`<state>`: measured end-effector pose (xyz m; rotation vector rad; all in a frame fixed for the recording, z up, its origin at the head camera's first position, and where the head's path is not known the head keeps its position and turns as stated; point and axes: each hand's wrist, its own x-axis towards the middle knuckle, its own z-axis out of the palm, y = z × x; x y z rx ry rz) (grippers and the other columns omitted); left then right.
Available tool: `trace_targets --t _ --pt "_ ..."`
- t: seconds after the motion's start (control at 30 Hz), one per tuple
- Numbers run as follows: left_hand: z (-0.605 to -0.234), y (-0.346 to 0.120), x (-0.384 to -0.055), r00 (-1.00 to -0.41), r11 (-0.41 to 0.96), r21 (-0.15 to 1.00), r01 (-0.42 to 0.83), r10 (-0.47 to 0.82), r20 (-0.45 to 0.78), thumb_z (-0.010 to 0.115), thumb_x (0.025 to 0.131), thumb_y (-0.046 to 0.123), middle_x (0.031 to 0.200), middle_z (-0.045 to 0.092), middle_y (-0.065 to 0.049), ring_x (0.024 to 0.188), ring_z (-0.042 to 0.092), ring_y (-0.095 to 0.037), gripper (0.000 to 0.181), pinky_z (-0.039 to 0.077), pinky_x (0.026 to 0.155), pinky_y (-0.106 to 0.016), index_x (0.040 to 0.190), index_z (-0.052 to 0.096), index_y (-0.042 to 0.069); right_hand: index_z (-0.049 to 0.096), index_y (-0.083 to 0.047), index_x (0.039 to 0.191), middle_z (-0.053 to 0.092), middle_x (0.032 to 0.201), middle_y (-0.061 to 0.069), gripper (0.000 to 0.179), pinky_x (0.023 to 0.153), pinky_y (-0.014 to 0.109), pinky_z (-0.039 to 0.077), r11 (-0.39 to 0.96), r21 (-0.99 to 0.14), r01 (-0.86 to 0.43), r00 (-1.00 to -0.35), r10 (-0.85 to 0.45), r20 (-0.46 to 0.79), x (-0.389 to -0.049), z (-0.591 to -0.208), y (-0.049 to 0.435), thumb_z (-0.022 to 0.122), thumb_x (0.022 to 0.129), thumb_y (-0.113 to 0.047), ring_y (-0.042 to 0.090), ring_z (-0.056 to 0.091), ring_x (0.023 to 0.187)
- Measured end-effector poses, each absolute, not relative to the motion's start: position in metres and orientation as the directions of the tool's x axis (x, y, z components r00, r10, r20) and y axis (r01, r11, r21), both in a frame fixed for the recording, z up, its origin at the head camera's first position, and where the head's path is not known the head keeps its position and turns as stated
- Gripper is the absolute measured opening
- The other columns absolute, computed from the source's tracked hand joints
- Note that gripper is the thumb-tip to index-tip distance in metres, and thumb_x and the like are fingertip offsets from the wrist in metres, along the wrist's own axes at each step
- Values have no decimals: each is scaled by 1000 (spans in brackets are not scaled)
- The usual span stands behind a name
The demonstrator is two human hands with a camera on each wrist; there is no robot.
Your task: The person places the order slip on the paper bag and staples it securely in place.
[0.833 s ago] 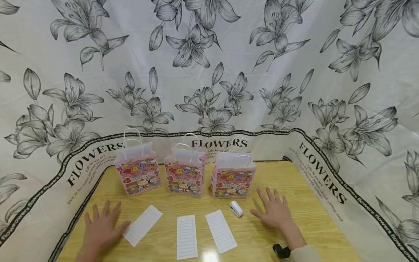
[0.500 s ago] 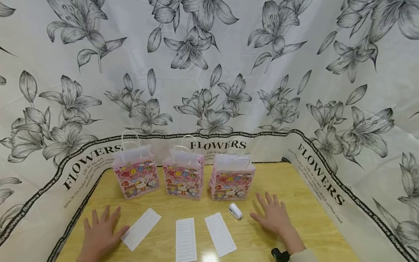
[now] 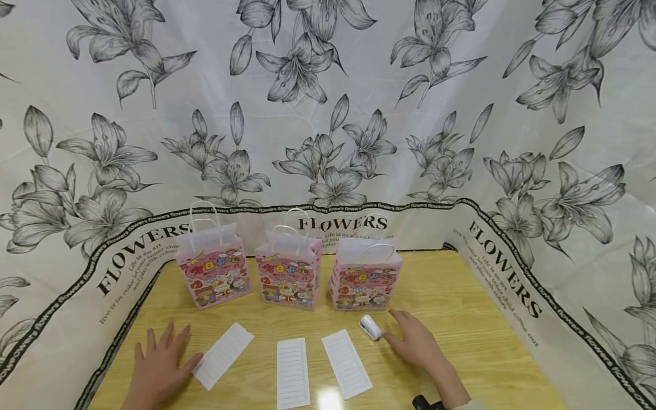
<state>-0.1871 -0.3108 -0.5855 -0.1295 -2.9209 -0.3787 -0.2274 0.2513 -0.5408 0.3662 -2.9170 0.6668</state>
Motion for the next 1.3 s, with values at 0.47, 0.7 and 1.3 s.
trace_targets --t 0.47,0.7,1.3 --pt "-576 -284 -183 -961 914 346 211 128 247 65 90 48 134 49 -28 123 37 -58 60 33 86 -74 133 58 6 63 -2 122 63 120 15 45 88 51 49 870 -400 -287 -945 -189 268 -232 -549 221 76 84 -25 35 59 109" --pt "-577 -281 -195 -958 852 465 241 132 255 66 93 35 129 55 -22 115 53 -44 47 41 91 -61 128 62 4 66 -4 116 65 112 10 39 79 45 53 865 -430 -258 -949 -143 281 -232 -558 211 77 84 -22 27 63 99" --pt "-589 -273 -261 -988 678 720 150 137 77 73 89 24 93 64 2 84 58 -14 30 49 73 -34 115 71 9 65 -2 114 64 110 10 35 77 44 53 842 -477 -251 -949 -117 294 -228 -566 194 75 86 -20 26 63 96"
